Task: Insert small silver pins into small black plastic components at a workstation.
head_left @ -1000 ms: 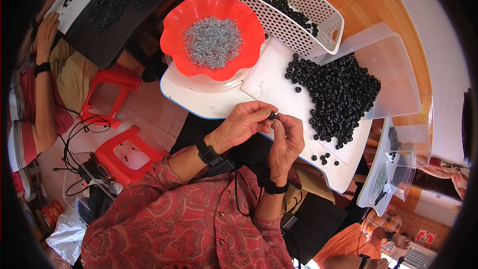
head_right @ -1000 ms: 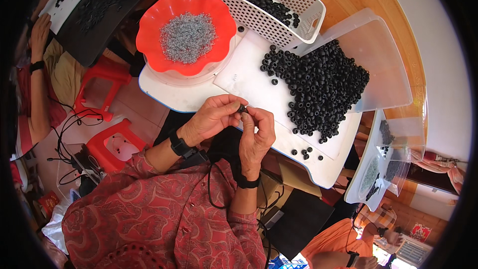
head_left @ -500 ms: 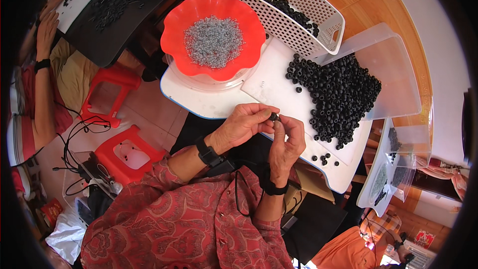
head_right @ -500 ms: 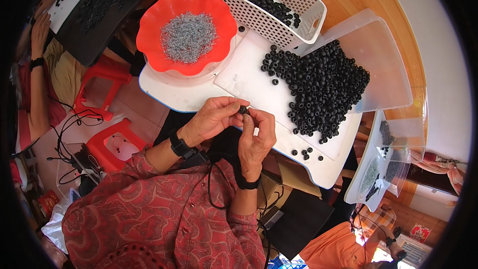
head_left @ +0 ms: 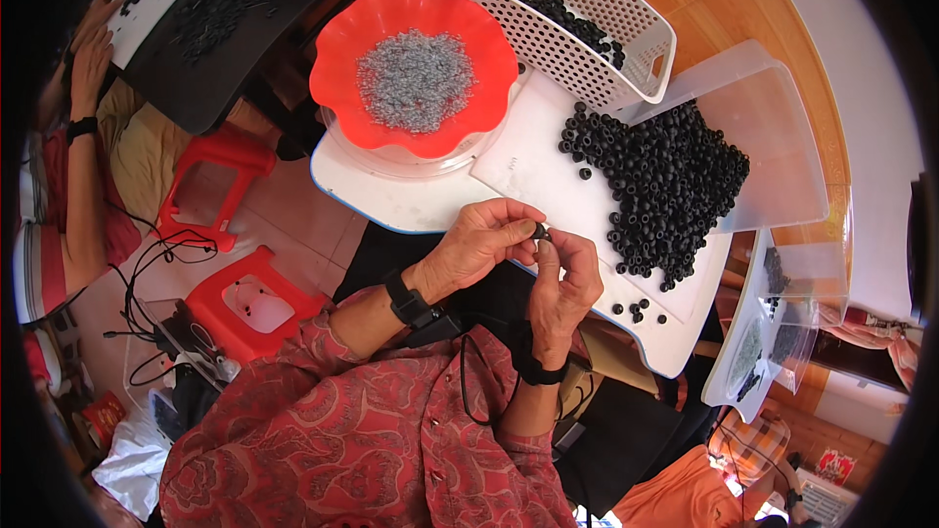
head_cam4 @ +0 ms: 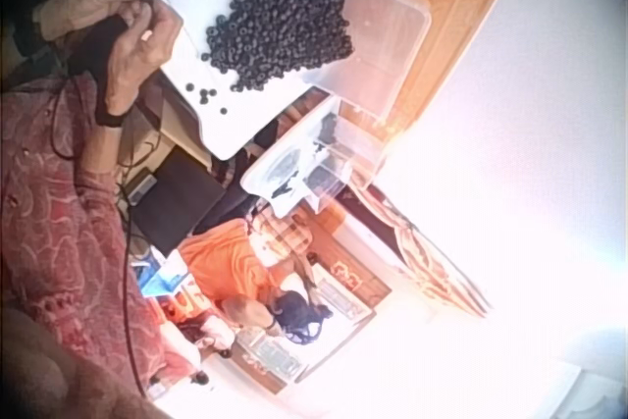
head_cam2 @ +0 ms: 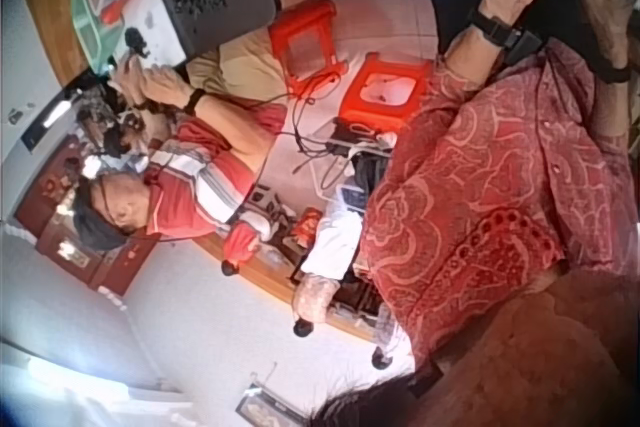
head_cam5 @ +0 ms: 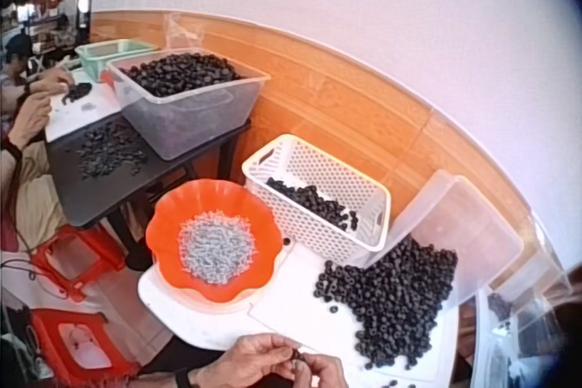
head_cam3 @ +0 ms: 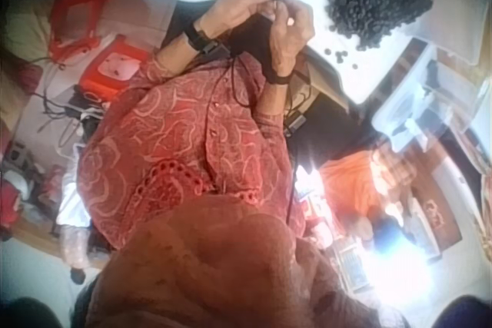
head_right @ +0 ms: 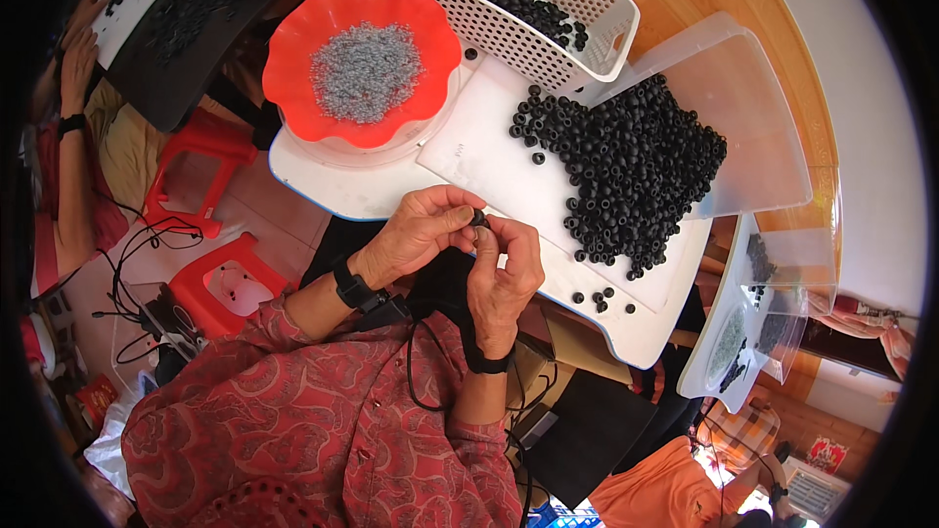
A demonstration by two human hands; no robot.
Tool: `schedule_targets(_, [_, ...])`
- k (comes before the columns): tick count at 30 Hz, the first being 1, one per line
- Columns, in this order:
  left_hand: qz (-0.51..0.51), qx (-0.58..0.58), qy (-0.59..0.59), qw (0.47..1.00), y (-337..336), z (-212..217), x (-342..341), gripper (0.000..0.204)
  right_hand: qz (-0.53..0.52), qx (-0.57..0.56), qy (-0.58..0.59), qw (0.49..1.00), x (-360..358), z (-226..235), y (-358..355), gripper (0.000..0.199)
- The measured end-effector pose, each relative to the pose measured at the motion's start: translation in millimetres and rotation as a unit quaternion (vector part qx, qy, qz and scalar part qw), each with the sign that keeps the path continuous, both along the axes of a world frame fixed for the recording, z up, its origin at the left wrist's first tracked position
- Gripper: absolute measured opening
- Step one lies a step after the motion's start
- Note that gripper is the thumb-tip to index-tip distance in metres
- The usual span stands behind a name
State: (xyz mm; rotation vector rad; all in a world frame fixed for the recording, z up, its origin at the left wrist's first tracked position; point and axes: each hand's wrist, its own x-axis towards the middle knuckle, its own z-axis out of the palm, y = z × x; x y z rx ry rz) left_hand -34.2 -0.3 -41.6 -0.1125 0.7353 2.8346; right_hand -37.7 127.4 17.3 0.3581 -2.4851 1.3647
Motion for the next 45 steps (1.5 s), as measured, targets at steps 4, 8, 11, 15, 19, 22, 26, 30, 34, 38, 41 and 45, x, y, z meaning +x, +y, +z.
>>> schedule_targets(4, [0.005,-0.015,-0.006,1.000,1.4,-1.1,0.2,0.021,0.002,0.011,0.011,1.000,0.0,-0.1,1.4,0.010])
schedule_targets(8, [0.005,-0.025,-0.010,1.000,0.4,0.8,1.0,0.019,0.011,0.026,0.015,0.999,1.1,6.5,-0.1,0.010])
schedule_targets(11, [0.013,-0.044,-0.003,0.999,1.1,-0.5,2.1,0.021,0.014,0.036,0.011,0.999,2.0,7.3,0.8,0.011])
schedule_targets(15, [0.011,-0.071,0.009,0.997,1.4,-4.0,2.9,0.021,0.028,0.069,0.048,0.996,2.4,8.6,0.6,0.012])
schedule_targets(19, [0.003,-0.073,0.006,0.997,0.9,-1.4,2.4,0.022,0.023,0.052,0.034,0.998,3.1,3.0,3.0,0.013])
schedule_targets(22, [0.003,-0.076,0.005,0.997,1.5,-2.9,2.2,0.022,0.025,0.052,0.044,0.997,2.4,1.8,2.3,0.013])
schedule_targets(26, [0.010,-0.105,-0.010,0.994,3.2,6.3,5.4,0.019,0.033,0.064,0.057,0.996,2.7,5.2,2.6,0.012])
schedule_targets(30, [0.019,-0.237,0.011,0.971,9.5,7.2,8.1,0.021,0.041,0.076,0.062,0.994,2.8,2.7,7.6,0.012])
schedule_targets(34, [0.033,-0.251,0.017,0.967,10.1,7.0,9.7,0.024,0.056,0.087,0.037,0.994,3.5,-0.2,11.4,0.012])
schedule_targets(38, [0.018,-0.271,0.028,0.962,9.9,7.9,9.4,0.026,0.060,0.102,0.041,0.992,4.4,-2.0,13.8,0.012])
schedule_targets(41, [0.008,-0.277,0.021,0.961,8.9,13.9,9.1,0.027,0.055,0.105,0.036,0.992,5.6,-2.8,12.7,0.011])
schedule_targets(45, [0.003,-0.275,0.019,0.961,8.8,12.5,8.7,0.027,0.056,0.093,0.019,0.994,7.0,-4.2,15.3,0.011])
